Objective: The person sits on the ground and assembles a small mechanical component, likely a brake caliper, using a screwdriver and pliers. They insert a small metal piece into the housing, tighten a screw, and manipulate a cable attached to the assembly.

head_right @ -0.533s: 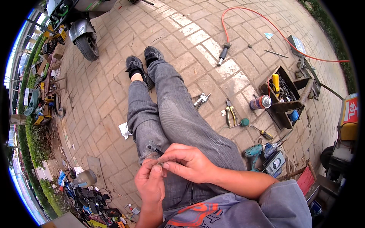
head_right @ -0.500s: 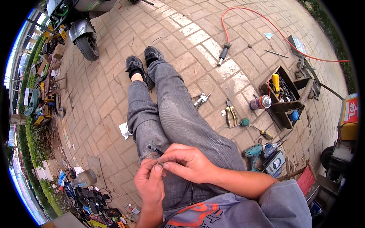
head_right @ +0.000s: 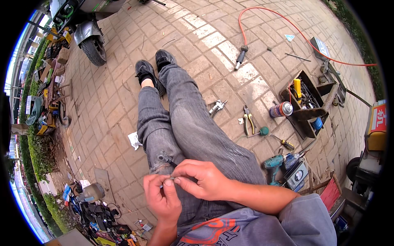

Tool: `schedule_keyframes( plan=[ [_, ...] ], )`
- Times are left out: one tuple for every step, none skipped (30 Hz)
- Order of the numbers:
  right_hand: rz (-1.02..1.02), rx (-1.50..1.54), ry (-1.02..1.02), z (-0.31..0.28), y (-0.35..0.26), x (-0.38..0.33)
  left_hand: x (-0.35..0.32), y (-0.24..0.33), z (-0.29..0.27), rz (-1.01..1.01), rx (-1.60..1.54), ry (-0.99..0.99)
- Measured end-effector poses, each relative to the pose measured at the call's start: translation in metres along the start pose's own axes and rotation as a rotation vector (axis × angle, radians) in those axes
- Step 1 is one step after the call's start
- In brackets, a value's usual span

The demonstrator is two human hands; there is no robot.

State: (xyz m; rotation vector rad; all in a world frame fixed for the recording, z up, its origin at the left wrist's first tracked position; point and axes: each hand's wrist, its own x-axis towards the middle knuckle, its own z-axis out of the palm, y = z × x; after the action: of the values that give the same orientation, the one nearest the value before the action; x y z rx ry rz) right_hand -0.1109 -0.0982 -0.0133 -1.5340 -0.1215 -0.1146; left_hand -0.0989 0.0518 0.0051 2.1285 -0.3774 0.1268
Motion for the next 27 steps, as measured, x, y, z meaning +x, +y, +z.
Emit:
schedule_keyframes(
  plan=[
    [-0.044, -0.031, 0.02, 0.002, 0.001, 0.0, 0.002, 0.0, 0.001, -0.004, 0.002, 0.0],
    [-0.042, -0.05, 0.038, 0.004, 0.002, -0.001, 0.003, 0.0, 0.003, -0.009, 0.004, -0.001],
    [-0.04, -0.069, 0.056, 0.005, 0.002, -0.002, 0.004, 0.0, 0.004, -0.014, 0.007, -0.002],
    [-0.038, -0.089, 0.074, 0.006, 0.003, -0.002, 0.003, -0.001, 0.005, -0.073, -0.039, -0.015],
    [-0.057, -0.107, 0.092, 0.007, 0.004, -0.002, 0.003, -0.002, 0.006, -0.132, -0.084, -0.027],
    [-0.075, -0.124, 0.109, 0.008, 0.005, -0.002, 0.002, -0.002, 0.006, -0.192, -0.129, -0.039],
    [-0.094, -0.142, 0.127, 0.009, 0.005, -0.002, 0.002, 0.0, 0.007, -0.325, -0.246, -0.065],
    [-0.088, -0.14, 0.137, 0.009, 0.005, -0.003, 0.002, 0.003, 0.006, -0.458, -0.363, -0.089],
    [-0.083, -0.137, 0.146, 0.009, 0.005, -0.003, 0.002, 0.004, 0.006, -0.591, -0.481, -0.114],
    [-0.077, -0.134, 0.154, 0.008, 0.004, -0.003, 0.0, 0.001, 0.008, -0.597, -0.571, -0.113],
    [0.009, -0.064, 0.149, 0.008, 0.002, -0.003, -0.003, -0.005, 0.009, -0.604, -0.663, -0.112],
    [0.094, 0.008, 0.142, 0.008, -0.002, -0.002, -0.005, -0.009, 0.01, -0.609, -0.754, -0.11],
    [0.18, 0.079, 0.136, 0.007, -0.004, -0.002, -0.004, -0.007, 0.01, -0.6, -0.814, -0.095],
    [0.233, 0.159, 0.146, 0.007, -0.005, -0.001, -0.002, -0.005, 0.01, -0.59, -0.874, -0.082],
    [0.286, 0.24, 0.157, 0.006, -0.005, 0.0, -0.001, -0.004, 0.01, -0.579, -0.933, -0.068],
    [0.338, 0.321, 0.167, 0.006, -0.005, 0.0, -0.002, -0.004, 0.009, -0.56, -0.895, -0.064],
    [0.402, 0.352, 0.165, 0.006, -0.001, -0.002, -0.004, -0.003, 0.007, -0.542, -0.857, -0.06],
    [0.419, 0.387, 0.165, 0.006, -0.001, -0.003, -0.006, -0.003, 0.006, -0.524, -0.82, -0.056],
    [0.437, 0.422, 0.166, 0.006, -0.001, -0.004, -0.007, -0.002, 0.004, -0.539, -0.842, -0.05],
    [0.454, 0.459, 0.164, 0.006, -0.001, -0.004, -0.008, -0.001, 0.002, -0.553, -0.863, -0.041],
    [0.448, 0.485, 0.165, 0.006, 0.001, -0.005, -0.009, 0.0, 0.001, -0.568, -0.884, -0.033],
    [0.442, 0.51, 0.166, 0.007, 0.004, -0.007, -0.01, -0.002, 0.0, -0.566, -0.916, -0.01],
    [0.435, 0.536, 0.166, 0.008, 0.005, -0.008, -0.01, -0.005, -0.001, -0.563, -0.948, 0.013],
    [0.393, 0.502, 0.128, 0.006, 0.004, -0.008, -0.011, -0.008, -0.002, -0.559, -0.981, 0.036],
    [0.35, 0.468, 0.09, 0.003, 0.001, -0.007, -0.012, -0.01, -0.003, -0.533, -0.987, 0.045],
    [0.308, 0.432, 0.052, 0.002, 0.0, -0.006, -0.013, -0.013, -0.004, -0.506, -0.994, 0.053],
    [0.29, 0.425, 0.036, 0.001, 0.001, -0.007, -0.014, -0.015, -0.005, -0.48, -1.002, 0.062]
  ],
)
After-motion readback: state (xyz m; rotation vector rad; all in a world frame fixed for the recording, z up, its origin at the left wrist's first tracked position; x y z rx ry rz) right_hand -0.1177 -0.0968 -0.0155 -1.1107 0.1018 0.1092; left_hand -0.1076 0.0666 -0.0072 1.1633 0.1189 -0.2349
